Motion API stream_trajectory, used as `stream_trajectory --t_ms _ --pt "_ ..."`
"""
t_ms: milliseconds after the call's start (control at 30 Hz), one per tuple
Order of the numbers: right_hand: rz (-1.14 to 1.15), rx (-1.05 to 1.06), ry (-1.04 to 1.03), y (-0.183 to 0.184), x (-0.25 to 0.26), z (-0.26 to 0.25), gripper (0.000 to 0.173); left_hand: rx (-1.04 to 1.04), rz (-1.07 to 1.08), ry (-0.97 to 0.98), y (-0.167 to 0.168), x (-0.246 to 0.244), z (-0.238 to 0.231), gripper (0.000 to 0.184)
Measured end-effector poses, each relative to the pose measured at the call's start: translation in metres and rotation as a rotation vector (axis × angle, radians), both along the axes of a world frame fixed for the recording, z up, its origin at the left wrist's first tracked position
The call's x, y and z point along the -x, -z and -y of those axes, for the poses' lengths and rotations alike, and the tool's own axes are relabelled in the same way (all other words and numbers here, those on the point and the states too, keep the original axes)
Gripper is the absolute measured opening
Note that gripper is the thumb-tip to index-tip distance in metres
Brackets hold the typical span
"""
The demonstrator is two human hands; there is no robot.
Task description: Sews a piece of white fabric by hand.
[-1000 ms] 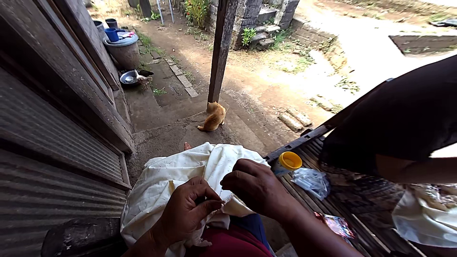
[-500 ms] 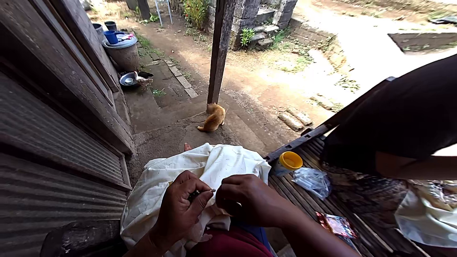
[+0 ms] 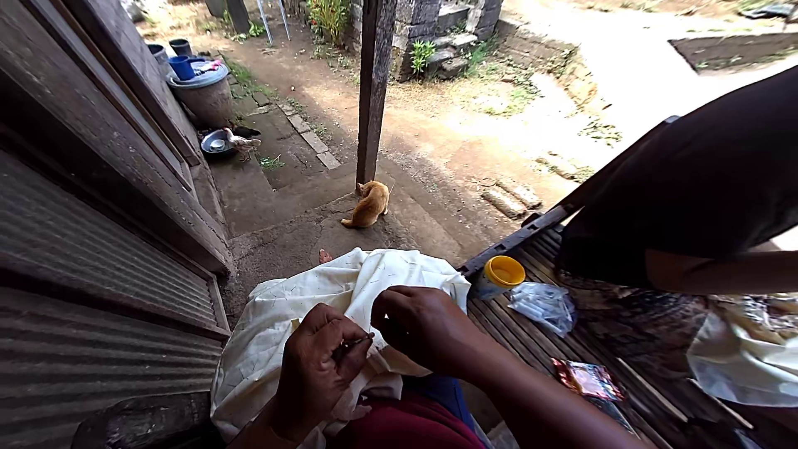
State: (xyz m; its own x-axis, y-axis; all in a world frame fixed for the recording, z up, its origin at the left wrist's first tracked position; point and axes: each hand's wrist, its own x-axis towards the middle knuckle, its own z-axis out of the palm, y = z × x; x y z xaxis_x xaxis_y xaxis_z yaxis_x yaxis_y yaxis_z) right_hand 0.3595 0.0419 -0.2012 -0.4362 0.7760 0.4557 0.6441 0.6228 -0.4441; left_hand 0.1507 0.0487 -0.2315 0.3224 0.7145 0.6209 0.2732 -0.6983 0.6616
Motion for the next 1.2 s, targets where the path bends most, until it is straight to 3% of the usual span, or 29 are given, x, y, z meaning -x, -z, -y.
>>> stream_trajectory --t_ms 133,233,400,533,667,767,900,1033,1133,1200 --pt "-0.047 -0.073 -0.240 -0.005 0.001 0.004 0.015 0.012 -0.011 0.008 0.001 0.002 -0.001 0.016" --pt "-0.009 -0.063 0.020 -0.004 0.005 0.003 0.014 0.015 -0.004 0.021 0.000 0.001 0.001 0.011" --pt "-0.056 -0.042 -0.209 -0.008 0.002 0.005 0.015 0.017 -0.003 0.008 0.000 0.002 -0.002 0.015" --pt "0.002 0.017 0.066 -0.004 0.004 0.003 0.013 0.018 -0.009 -0.003 -0.002 0.001 -0.001 0.008" --pt "-0.045 -0.056 -0.191 -0.007 0.003 0.005 0.016 0.028 -0.008 0.017 -0.001 0.004 -0.002 0.017" --pt "0.010 -0.026 0.029 -0.006 0.007 0.003 0.014 0.032 -0.014 0.032 -0.003 0.002 0.000 0.010" --pt "-0.013 0.002 -0.188 -0.010 0.001 0.002 0.016 0.023 -0.018 0.006 -0.003 0.004 -0.004 0.015" --pt "0.047 0.029 0.045 -0.012 0.007 0.002 0.014 0.011 -0.027 0.020 -0.004 0.003 -0.003 0.010" --pt "0.012 0.041 -0.155 -0.013 0.002 0.001 0.015 0.012 -0.015 0.004 -0.005 0.005 -0.007 0.013" --pt "-0.001 -0.007 -0.130 -0.014 0.005 0.002 0.016 0.022 -0.027 0.032 -0.004 0.005 -0.004 0.014"
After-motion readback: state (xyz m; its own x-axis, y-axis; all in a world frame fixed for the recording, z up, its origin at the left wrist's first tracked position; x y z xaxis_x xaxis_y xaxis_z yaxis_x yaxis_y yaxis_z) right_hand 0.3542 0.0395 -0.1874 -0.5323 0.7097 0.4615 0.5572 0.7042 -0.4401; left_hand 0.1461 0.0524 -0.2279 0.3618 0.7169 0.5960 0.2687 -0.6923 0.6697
